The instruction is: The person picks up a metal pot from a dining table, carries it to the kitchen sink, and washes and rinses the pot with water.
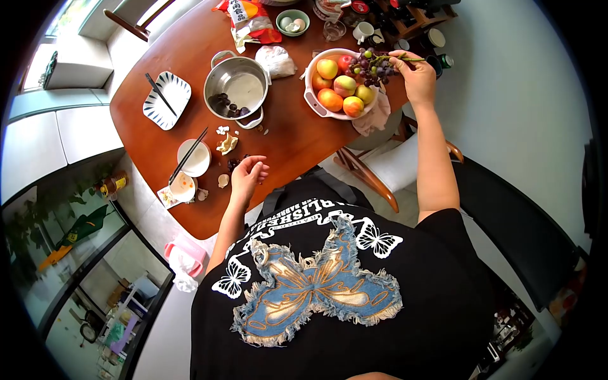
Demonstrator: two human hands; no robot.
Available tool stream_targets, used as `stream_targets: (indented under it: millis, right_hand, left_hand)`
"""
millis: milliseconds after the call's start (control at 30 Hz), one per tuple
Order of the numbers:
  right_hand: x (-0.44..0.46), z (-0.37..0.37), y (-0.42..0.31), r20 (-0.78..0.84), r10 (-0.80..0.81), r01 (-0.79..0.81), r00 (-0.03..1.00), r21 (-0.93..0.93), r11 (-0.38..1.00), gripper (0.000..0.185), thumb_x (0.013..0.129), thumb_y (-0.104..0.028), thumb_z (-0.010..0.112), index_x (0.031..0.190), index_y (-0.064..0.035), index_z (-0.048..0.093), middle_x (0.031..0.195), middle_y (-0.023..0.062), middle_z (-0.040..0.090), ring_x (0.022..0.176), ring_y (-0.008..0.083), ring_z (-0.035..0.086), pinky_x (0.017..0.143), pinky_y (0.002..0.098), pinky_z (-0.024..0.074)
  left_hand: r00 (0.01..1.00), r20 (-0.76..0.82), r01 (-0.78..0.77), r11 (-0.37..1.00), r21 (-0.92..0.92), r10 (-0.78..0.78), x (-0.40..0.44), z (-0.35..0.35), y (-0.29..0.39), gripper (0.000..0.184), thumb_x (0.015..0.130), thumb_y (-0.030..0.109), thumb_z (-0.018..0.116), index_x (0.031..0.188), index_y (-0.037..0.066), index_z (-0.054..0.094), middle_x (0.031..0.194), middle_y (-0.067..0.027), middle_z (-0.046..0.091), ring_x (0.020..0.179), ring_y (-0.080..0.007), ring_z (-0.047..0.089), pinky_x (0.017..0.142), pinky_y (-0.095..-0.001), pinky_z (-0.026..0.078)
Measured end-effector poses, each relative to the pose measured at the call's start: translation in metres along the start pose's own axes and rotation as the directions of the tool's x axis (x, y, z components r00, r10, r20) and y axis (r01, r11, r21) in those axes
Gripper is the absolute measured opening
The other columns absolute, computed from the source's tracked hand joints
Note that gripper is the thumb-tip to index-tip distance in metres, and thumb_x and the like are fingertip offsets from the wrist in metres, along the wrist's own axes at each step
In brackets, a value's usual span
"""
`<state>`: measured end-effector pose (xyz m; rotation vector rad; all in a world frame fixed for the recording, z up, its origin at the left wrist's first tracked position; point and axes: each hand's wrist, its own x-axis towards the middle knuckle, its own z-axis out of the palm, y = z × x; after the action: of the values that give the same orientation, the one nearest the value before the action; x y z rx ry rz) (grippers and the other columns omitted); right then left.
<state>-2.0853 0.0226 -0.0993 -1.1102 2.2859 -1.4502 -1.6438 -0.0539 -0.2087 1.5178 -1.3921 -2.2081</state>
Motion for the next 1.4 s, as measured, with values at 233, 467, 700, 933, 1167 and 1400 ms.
stream_targets:
  millis: [233, 467, 700, 933, 1167, 1400]
  right_hand:
    - [-0.008, 0.001, 0.041, 0.049, 0.043, -0.046, 0.998, 0.045, 0.998, 0.011, 0.081, -0.003, 0.071, 0.092, -0.0024, 0.072, 0.089, 0.0029, 0.072, 0.079, 0.0096, 0.064, 0.074, 0.0234, 0.0509]
    - [-0.006, 0.026, 0.052, 0.108, -0.014, 0.011, 0.994, 0.035, 0.999, 0.014, 0.077, -0.004, 0.073, 0.091, -0.005, 0.072, 0.086, 0.0048, 0.07, 0.079, 0.0118, 0.065, 0.072, 0.0246, 0.0506]
    - [-0.021, 0.055, 0.054, 0.25, -0.05, 0.084, 0.967, -0.129, 0.988, 0.02, 0.071, 0.001, 0.067, 0.086, -0.0112, 0.072, 0.08, 0.0045, 0.061, 0.068, 0.0169, 0.06, 0.066, 0.0278, 0.0498]
    - [-0.071, 0.088, 0.063, 0.467, -0.181, 0.341, 0.866, -0.285, 0.896, 0.019, 0.073, -0.003, 0.068, 0.09, -0.0117, 0.066, 0.092, 0.0065, 0.055, 0.093, 0.0271, 0.059, 0.082, 0.0381, 0.0492]
    - [-0.087, 0.099, 0.066, 0.378, -0.234, 0.357, 0.896, -0.3, 0.884, 0.029, 0.074, 0.0, 0.064, 0.101, -0.0116, 0.065, 0.095, 0.0073, 0.055, 0.097, 0.0283, 0.057, 0.085, 0.0383, 0.0484]
    - [-0.091, 0.089, 0.064, 0.38, -0.237, 0.376, 0.894, -0.35, 0.858, 0.035, 0.075, 0.002, 0.06, 0.107, -0.01, 0.064, 0.099, 0.0094, 0.053, 0.1, 0.0296, 0.054, 0.087, 0.0391, 0.0475]
  left_hand:
    - [1.0, 0.009, -0.015, 0.998, 0.065, 0.014, 0.005, 0.012, 0.008, 0.021, 0.097, 0.013, 0.053, 0.114, 0.004, 0.061, 0.09, -0.0021, 0.067, 0.073, -0.0062, 0.06, 0.063, -0.0195, 0.047]
    - [1.0, 0.016, -0.013, 0.997, 0.081, 0.011, 0.008, 0.012, 0.005, 0.021, 0.097, 0.013, 0.053, 0.114, 0.004, 0.061, 0.09, -0.0023, 0.067, 0.073, -0.0062, 0.061, 0.063, -0.02, 0.047]
    - [1.0, 0.015, -0.005, 0.996, 0.086, 0.004, 0.007, 0.008, -0.004, 0.021, 0.096, 0.012, 0.053, 0.114, 0.003, 0.061, 0.09, -0.0039, 0.068, 0.073, -0.0072, 0.061, 0.064, -0.021, 0.049]
    - [0.999, 0.032, 0.029, 0.994, 0.105, -0.033, 0.005, 0.005, -0.012, 0.022, 0.095, 0.011, 0.053, 0.114, 0.002, 0.061, 0.091, -0.0049, 0.068, 0.075, -0.0091, 0.063, 0.069, -0.0226, 0.052]
    - [0.998, 0.052, 0.012, 0.989, 0.147, -0.02, 0.009, -0.002, -0.012, 0.024, 0.098, 0.013, 0.052, 0.118, 0.001, 0.058, 0.094, -0.0067, 0.067, 0.078, -0.0105, 0.064, 0.071, -0.0245, 0.054]
    - [0.999, 0.029, 0.016, 0.994, 0.111, -0.019, 0.011, -0.001, -0.01, 0.023, 0.097, 0.013, 0.054, 0.116, 0.002, 0.06, 0.092, -0.0055, 0.067, 0.075, -0.0096, 0.063, 0.068, -0.0234, 0.052]
